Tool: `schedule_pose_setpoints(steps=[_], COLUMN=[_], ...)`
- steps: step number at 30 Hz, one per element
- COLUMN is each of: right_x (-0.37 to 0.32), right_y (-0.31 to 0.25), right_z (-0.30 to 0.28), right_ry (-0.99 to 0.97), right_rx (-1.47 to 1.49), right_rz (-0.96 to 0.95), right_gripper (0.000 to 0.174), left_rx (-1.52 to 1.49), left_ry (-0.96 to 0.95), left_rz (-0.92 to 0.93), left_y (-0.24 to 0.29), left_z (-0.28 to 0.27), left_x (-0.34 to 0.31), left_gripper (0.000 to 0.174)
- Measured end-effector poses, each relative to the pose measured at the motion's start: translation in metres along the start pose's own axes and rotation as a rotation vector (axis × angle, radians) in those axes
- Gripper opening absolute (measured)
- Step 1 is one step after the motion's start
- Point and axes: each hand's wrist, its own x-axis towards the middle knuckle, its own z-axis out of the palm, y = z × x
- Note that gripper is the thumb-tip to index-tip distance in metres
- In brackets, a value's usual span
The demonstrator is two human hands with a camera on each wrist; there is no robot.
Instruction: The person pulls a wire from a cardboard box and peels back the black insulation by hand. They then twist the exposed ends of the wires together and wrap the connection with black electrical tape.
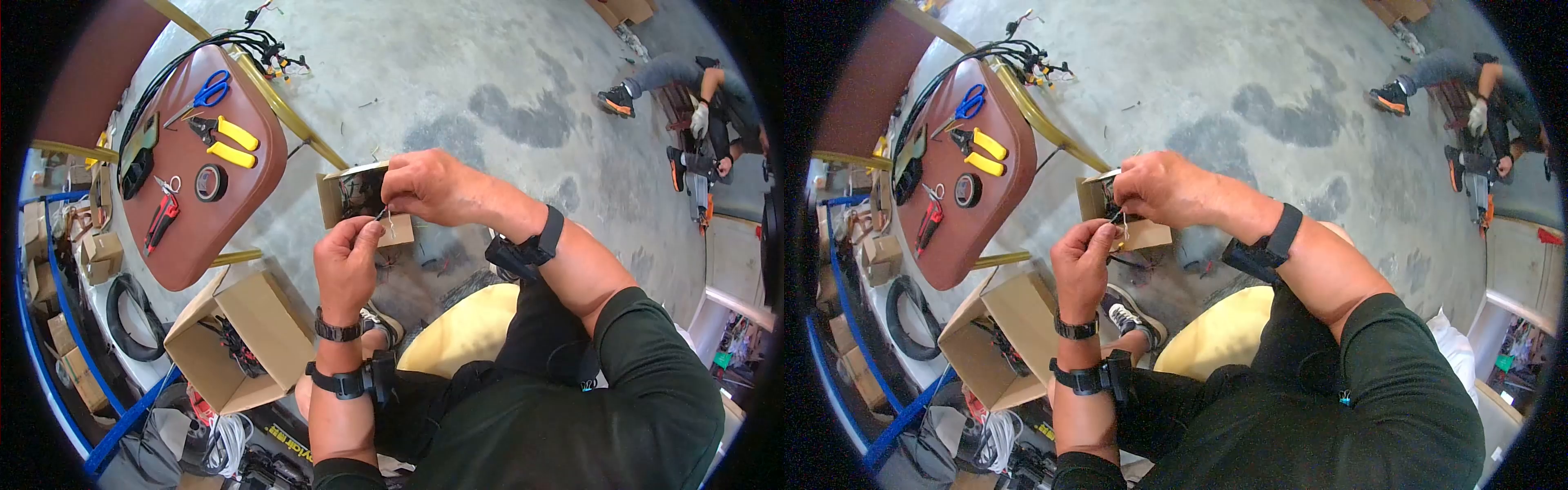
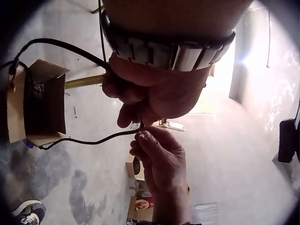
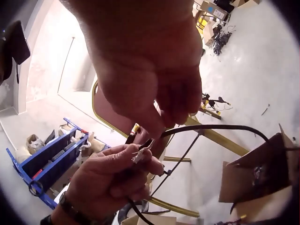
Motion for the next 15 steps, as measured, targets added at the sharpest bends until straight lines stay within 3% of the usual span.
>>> schedule_pose_setpoints(steps=[6, 9, 12, 15], right_x=[0.0, -0.001, 0.002, 0.004], right_y=[0.003, 0.009, 0.024, 0.023], right_z=[-0.003, -0.016, -0.031, -0.04], right_ry=[0.07, 0.098, 0.172, 0.236], right_rx=[0.043, 0.052, -0.151, -0.056], right_rz=[-0.04, 0.009, 0.147, 0.176], right_gripper=[0.008, 0.006, 0.006, 0.01], left_rx=[-0.017, -0.062, -0.073, -0.065], left_ry=[0.001, 0.008, 0.011, 0.012], left_rz=[-0.015, -0.05, -0.079, -0.101], left_y=[0.001, 0.005, 0.011, 0.015], left_z=[-0.005, -0.012, -0.022, -0.029], left_x=[0.001, -0.001, -0.003, -0.004], left_gripper=[0.015, 0.015, 0.015, 0.016])
